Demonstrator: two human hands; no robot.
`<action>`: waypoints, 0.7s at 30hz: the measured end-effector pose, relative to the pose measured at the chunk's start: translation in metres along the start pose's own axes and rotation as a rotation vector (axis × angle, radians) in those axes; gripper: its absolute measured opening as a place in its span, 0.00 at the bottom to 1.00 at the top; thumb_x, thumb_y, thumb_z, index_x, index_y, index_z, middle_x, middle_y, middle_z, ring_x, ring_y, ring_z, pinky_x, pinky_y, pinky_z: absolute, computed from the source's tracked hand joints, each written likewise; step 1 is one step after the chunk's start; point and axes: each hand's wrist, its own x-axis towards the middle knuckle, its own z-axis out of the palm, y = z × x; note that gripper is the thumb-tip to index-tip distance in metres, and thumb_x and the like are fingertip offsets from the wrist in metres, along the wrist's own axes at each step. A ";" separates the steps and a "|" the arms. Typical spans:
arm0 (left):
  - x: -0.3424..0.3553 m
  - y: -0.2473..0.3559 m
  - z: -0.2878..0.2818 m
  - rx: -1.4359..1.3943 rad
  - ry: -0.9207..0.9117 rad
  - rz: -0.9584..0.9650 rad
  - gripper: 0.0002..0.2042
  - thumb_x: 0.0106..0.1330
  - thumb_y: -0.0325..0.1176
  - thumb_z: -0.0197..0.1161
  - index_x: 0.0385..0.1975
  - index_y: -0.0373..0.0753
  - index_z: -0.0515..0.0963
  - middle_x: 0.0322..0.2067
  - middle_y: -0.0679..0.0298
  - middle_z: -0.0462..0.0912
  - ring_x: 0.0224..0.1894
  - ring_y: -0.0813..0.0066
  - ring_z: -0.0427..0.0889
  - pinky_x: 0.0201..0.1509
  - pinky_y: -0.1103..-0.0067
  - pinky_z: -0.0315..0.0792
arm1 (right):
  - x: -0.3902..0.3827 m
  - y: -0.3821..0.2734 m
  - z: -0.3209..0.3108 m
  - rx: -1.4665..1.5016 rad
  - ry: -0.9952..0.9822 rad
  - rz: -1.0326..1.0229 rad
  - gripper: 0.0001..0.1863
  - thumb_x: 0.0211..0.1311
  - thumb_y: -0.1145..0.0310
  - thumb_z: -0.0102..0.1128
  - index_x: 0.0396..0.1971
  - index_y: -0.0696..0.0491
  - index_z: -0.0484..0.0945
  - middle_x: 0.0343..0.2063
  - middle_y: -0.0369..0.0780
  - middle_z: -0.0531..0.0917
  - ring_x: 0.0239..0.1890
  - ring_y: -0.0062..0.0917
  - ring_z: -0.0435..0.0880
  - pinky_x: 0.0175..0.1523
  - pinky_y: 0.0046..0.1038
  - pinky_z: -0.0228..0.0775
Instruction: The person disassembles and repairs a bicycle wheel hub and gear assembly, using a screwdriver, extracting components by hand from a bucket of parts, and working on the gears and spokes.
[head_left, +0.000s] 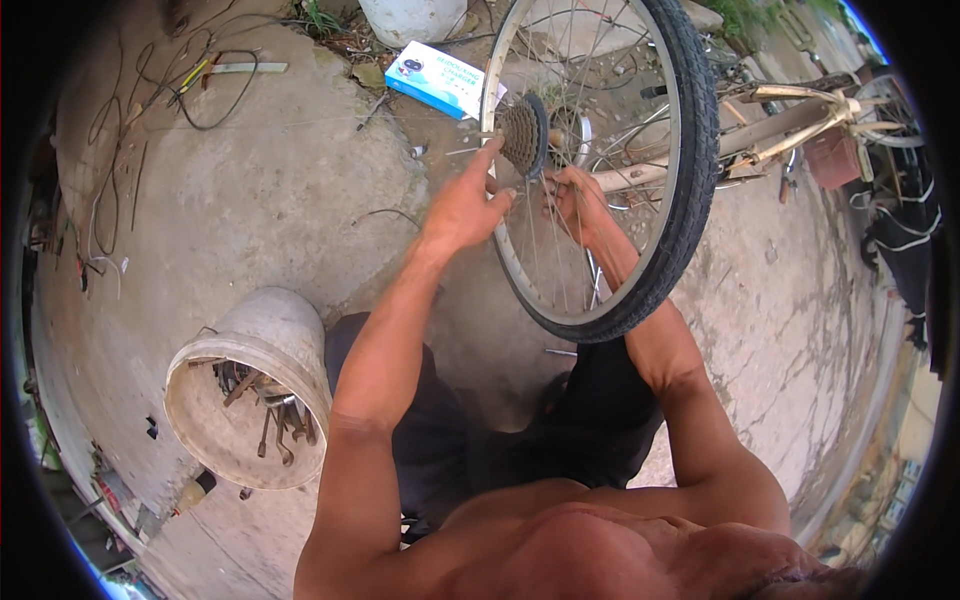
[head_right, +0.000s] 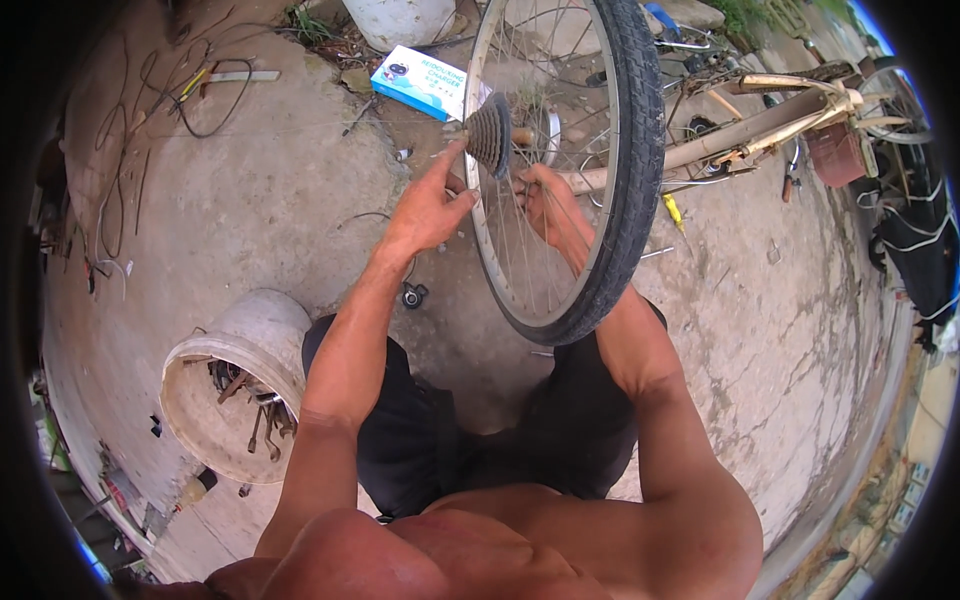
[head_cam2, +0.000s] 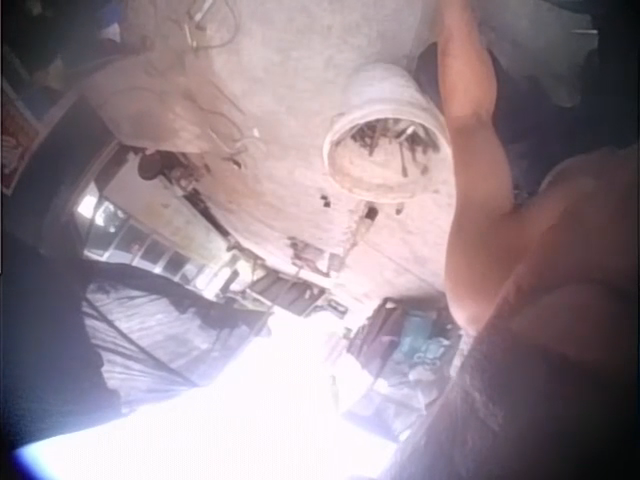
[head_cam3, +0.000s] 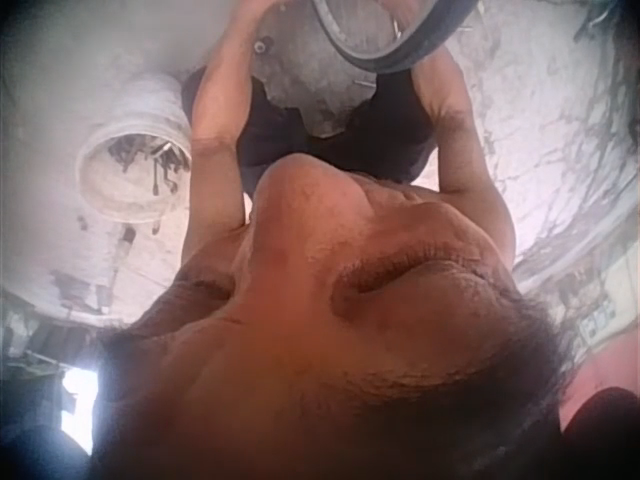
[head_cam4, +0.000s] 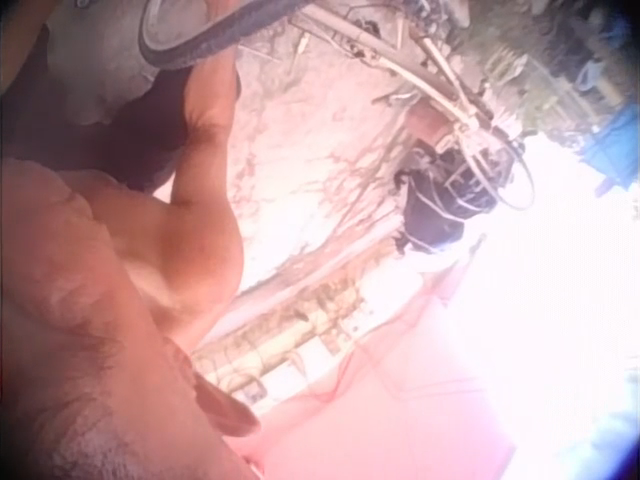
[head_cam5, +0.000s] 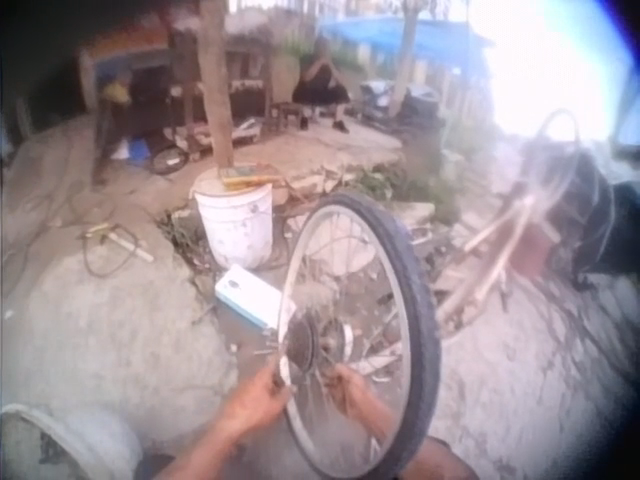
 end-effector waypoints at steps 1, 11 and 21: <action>0.000 -0.001 0.000 0.002 -0.001 -0.001 0.39 0.64 0.36 0.67 0.76 0.47 0.58 0.38 0.56 0.87 0.36 0.63 0.87 0.44 0.67 0.78 | 0.001 0.001 0.000 -0.024 0.020 0.001 0.09 0.62 0.65 0.55 0.38 0.52 0.77 0.30 0.33 0.79 0.33 0.26 0.76 0.43 0.35 0.66; -0.002 -0.002 0.000 0.029 -0.027 0.010 0.41 0.64 0.35 0.67 0.78 0.47 0.55 0.38 0.57 0.87 0.35 0.64 0.86 0.45 0.68 0.78 | -0.001 0.001 0.005 0.003 -0.006 -0.026 0.08 0.60 0.67 0.59 0.37 0.53 0.74 0.28 0.35 0.79 0.29 0.23 0.76 0.40 0.26 0.70; 0.000 0.000 -0.004 -0.040 -0.039 -0.015 0.41 0.66 0.35 0.66 0.78 0.45 0.54 0.37 0.56 0.87 0.37 0.64 0.86 0.46 0.68 0.78 | -0.002 0.002 0.006 -0.035 0.012 -0.019 0.08 0.62 0.66 0.56 0.36 0.53 0.76 0.29 0.34 0.79 0.31 0.25 0.76 0.41 0.30 0.68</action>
